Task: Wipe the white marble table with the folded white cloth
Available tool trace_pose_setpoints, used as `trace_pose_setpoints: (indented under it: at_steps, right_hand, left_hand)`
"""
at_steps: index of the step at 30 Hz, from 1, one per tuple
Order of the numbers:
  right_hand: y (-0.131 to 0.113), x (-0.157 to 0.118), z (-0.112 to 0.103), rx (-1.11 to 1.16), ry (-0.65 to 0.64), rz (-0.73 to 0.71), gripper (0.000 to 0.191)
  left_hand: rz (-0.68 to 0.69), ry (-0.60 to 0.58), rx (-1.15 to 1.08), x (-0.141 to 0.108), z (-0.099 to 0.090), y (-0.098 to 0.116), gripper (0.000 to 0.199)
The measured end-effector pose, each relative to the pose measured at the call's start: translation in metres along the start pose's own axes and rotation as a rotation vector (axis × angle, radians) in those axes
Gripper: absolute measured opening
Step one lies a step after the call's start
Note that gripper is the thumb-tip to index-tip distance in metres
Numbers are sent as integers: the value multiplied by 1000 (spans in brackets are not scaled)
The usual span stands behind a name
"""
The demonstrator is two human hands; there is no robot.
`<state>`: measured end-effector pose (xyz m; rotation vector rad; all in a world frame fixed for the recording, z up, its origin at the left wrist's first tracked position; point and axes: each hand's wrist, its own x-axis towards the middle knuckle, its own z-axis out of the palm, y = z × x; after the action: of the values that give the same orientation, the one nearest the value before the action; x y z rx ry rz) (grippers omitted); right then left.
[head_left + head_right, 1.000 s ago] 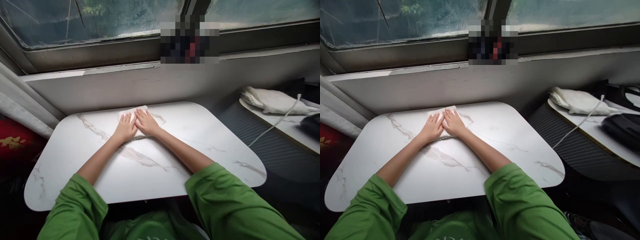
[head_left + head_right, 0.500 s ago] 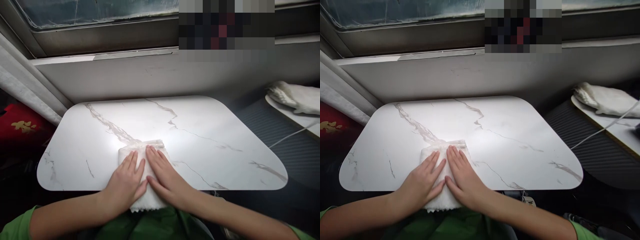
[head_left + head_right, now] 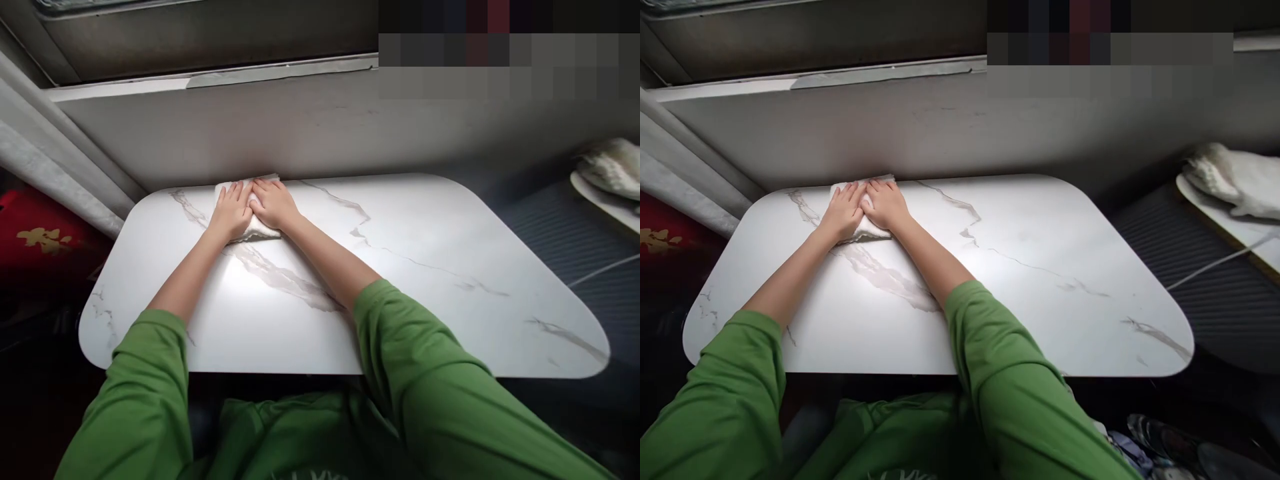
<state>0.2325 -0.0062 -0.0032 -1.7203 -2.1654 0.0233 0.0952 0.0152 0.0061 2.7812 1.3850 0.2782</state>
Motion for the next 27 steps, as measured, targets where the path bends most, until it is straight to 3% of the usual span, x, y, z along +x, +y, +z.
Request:
trace_pose_setpoints:
  at_steps: [3, 6, 15, 20, 27]
  right_hand:
    - [5, 15, 9, 13, 44, 7, 54]
    - [4, 11, 15, 14, 58, -5, 55]
    - [-18, -32, 7, 29, -29, -11, 58]
    - [-46, -80, 3, 68, -38, -36, 59]
    - [-108, -189, -18, 222, -85, -160, 60]
  left_hand:
    - [-14, 1, 15, 11, 1, -9, 55]
    - [-38, 6, 23, 6, 1, -8, 55]
    - [-64, 3, -5, -44, -2, 9, 52]
    - [-41, -5, -17, -101, -8, 26, 53]
    - [79, -19, 1, -223, -33, 55, 55]
